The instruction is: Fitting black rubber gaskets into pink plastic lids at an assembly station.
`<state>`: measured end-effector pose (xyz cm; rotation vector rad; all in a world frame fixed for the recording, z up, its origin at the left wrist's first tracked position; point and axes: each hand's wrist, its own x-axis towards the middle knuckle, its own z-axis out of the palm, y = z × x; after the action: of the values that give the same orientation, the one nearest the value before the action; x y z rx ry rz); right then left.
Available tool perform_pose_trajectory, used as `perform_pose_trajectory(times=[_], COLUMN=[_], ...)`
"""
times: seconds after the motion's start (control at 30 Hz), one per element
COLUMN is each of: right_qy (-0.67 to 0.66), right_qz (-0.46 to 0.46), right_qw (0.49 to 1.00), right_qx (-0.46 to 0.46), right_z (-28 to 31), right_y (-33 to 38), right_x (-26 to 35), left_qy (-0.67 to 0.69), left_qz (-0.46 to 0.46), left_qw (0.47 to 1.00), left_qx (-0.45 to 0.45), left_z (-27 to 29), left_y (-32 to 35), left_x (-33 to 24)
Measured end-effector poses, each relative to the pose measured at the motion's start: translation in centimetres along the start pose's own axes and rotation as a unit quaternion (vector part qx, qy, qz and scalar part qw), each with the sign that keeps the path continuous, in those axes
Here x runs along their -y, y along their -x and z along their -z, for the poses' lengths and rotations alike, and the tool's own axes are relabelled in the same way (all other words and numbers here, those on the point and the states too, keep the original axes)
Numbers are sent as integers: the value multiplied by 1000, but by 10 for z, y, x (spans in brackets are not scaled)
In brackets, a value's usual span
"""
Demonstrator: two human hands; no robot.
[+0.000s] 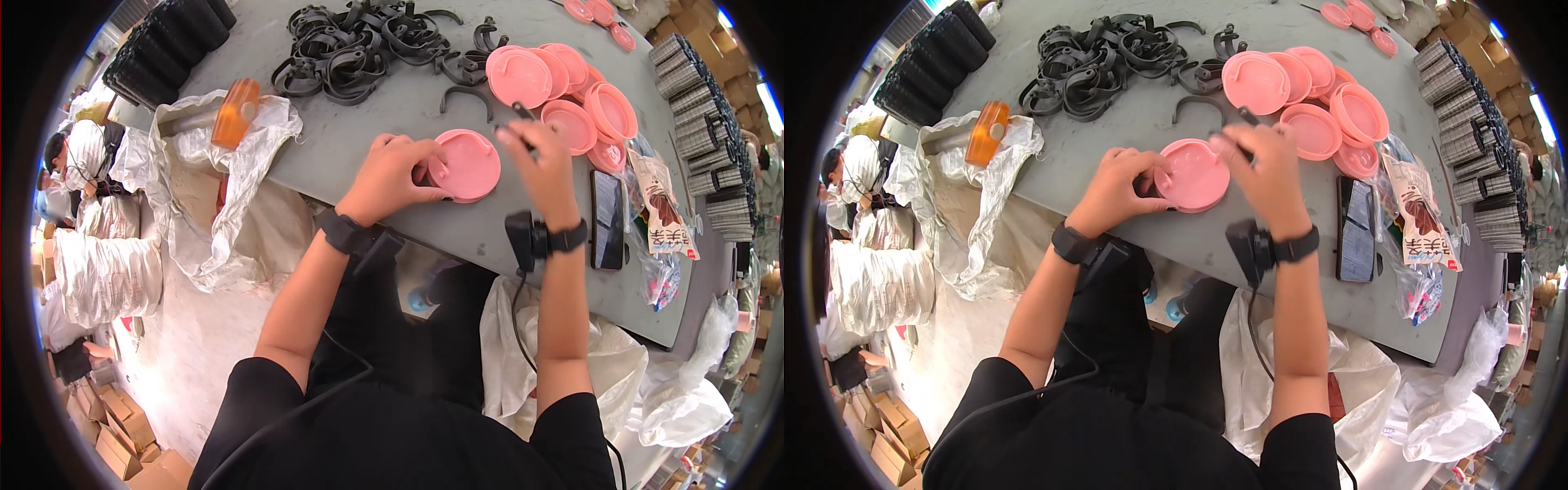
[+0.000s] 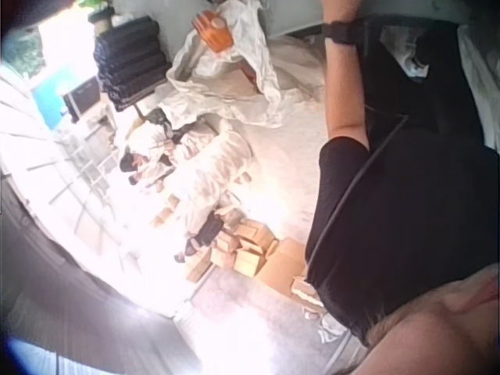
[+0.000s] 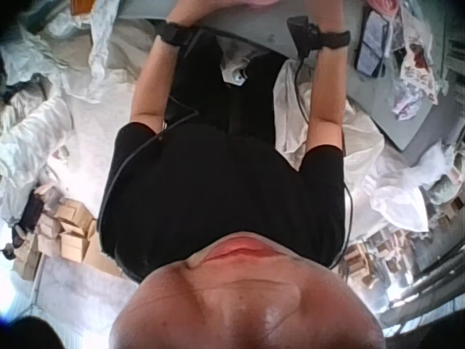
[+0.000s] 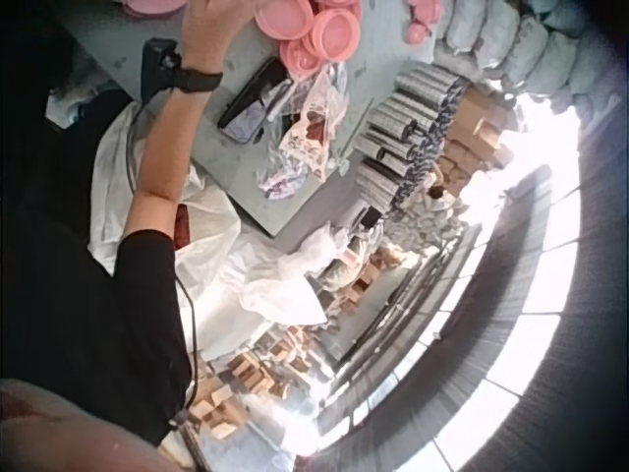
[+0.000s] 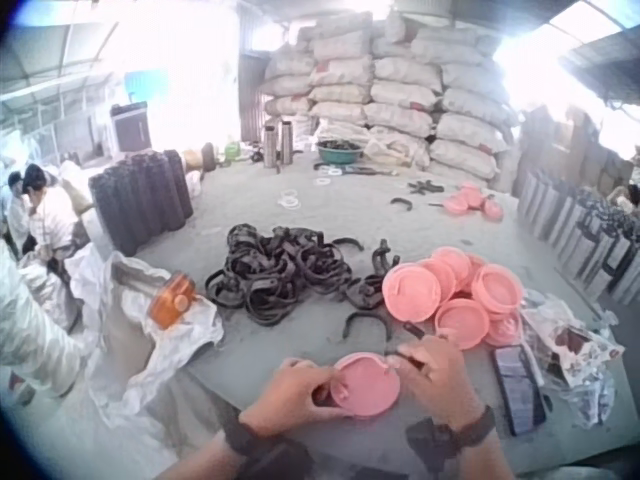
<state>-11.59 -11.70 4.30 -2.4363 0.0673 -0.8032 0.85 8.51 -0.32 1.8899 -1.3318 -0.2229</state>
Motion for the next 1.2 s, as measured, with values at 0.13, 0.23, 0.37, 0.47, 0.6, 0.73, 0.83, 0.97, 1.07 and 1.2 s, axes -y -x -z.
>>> perform_pose_trajectory(times=[0.13, 0.23, 0.37, 0.47, 0.6, 0.73, 0.83, 0.97, 1.07, 1.2], right_qy=[127, 168, 194, 253, 272, 241, 223, 230, 219, 229], right_qz=[96, 107, 19, 48, 71, 47, 26, 7, 15, 40], right_qw=[980, 974, 972, 961, 952, 960, 965, 963, 965, 959], right_qx=[122, 111, 131, 104, 119, 136, 136, 138, 142, 164], right_z=[-8, -32, -40, -50, -56, -56, -57, -59, -55, -42], right_y=[25, 31, 20, 16, 17, 16, 14, 15, 14, 8], right_x=[33, 32, 37, 46, 43, 44, 46, 43, 41, 40], left_qy=[2, 9, 0, -10, -16, -14, -16, -11, -7, -13], left_qz=[-27, -28, -23, -29, -39, -33, -39, -52, -54, -50], left_qw=[999, 999, 999, 998, 997, 998, 997, 996, 996, 995], left_qx=[-26, -30, -25, -46, -65, -49, -60, -69, -75, -79], left_z=[-1, 0, -1, -5, -7, -5, -8, -9, -9, -7], left_y=[2, 1, 2, 3, 3, 3, 4, 4, 3, 5], left_x=[1, 0, 1, 3, 6, 5, 7, 8, 8, 9])
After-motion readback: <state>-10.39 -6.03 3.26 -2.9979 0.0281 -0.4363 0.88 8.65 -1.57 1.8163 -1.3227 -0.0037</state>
